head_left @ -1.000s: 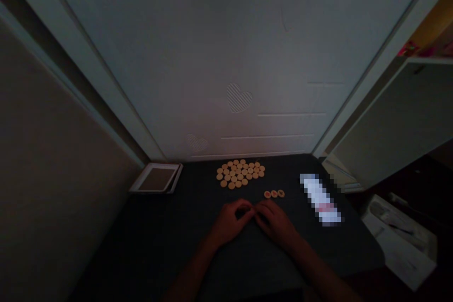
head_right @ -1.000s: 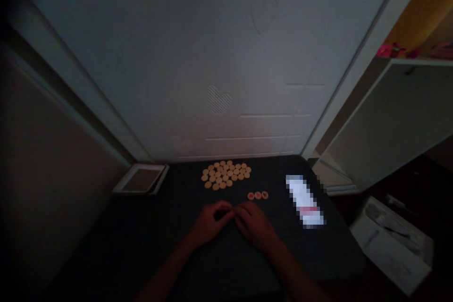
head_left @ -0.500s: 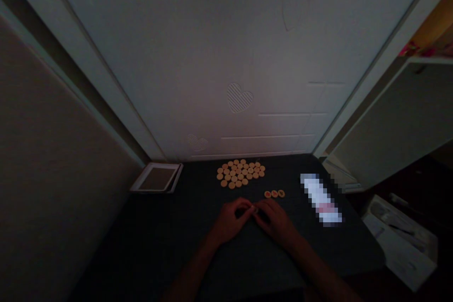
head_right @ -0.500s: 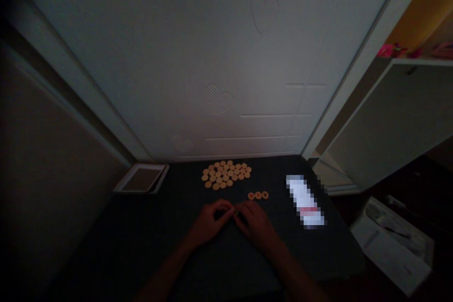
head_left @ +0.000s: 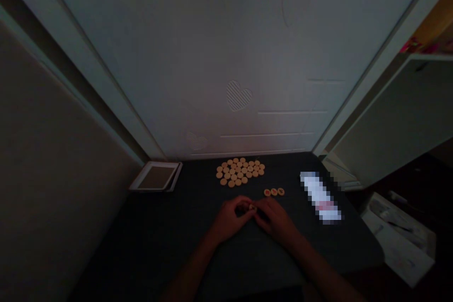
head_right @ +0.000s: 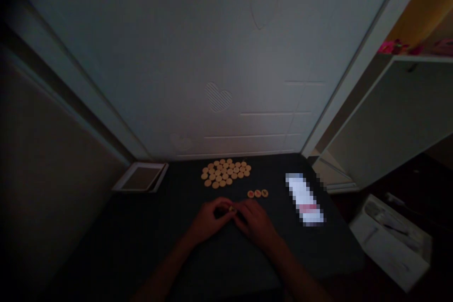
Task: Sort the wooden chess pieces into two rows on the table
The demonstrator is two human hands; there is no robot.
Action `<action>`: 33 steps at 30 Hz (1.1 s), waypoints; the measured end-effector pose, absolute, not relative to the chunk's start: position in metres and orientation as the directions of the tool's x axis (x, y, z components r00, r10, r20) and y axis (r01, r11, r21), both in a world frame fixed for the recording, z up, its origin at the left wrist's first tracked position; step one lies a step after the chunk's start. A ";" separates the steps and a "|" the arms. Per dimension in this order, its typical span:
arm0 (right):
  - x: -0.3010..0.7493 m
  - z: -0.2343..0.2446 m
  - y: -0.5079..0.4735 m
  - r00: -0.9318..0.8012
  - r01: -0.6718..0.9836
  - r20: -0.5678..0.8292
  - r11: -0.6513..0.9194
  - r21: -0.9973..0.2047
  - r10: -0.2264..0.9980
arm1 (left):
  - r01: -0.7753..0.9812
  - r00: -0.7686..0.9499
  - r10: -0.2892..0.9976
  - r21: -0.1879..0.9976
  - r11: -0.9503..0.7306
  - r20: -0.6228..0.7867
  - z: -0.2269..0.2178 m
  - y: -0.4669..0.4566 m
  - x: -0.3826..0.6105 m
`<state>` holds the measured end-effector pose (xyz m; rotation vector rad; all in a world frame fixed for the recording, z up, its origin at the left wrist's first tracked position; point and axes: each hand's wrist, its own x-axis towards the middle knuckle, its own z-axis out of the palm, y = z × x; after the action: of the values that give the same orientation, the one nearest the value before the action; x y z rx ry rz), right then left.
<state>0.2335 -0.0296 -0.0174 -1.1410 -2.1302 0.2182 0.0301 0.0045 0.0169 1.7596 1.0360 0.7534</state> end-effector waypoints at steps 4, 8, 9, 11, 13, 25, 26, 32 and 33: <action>0.232 -0.016 -0.030 -0.382 0.657 0.503 0.611 -0.442 0.775 | 0.311 0.456 0.889 0.929 -0.201 0.040 0.015 0.005 0.030; 0.232 -0.015 -0.032 -0.363 0.661 0.522 0.609 -0.439 0.772 | 0.335 0.485 0.874 0.915 -0.226 0.038 0.017 0.005 0.030; 0.232 -0.015 -0.032 -0.357 0.664 0.524 0.605 -0.440 0.773 | 0.343 0.489 0.871 0.909 -0.236 0.041 0.019 0.005 0.030; 0.232 -0.015 -0.032 -0.346 0.669 0.532 0.601 -0.438 0.773 | 0.350 0.493 0.868 0.901 -0.255 0.054 0.021 0.004 0.030; 0.232 -0.017 -0.031 -0.344 0.669 0.540 0.604 -0.433 0.768 | 0.352 0.497 0.865 0.897 -0.269 0.064 0.023 0.004 0.030; 0.232 -0.018 -0.030 -0.327 0.676 0.553 0.599 -0.430 0.766 | 0.289 0.469 0.881 0.933 -0.216 0.059 0.022 0.005 0.031; 0.232 -0.018 -0.031 -0.323 0.676 0.548 0.593 -0.437 0.772 | 0.282 0.468 0.882 0.936 -0.212 0.059 0.022 0.005 0.031; 0.233 -0.017 -0.030 -0.301 0.668 0.560 0.590 -0.453 0.771 | 0.247 0.475 0.879 0.951 -0.184 0.047 0.021 0.006 0.030; 0.233 -0.017 -0.029 -0.298 0.669 0.566 0.591 -0.451 0.769 | 0.250 0.470 0.882 0.952 -0.179 0.042 0.022 0.006 0.029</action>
<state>0.2332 -0.0294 -0.0171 -1.1383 -2.0425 0.1631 0.0295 0.0055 0.0215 1.6925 0.9806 0.7697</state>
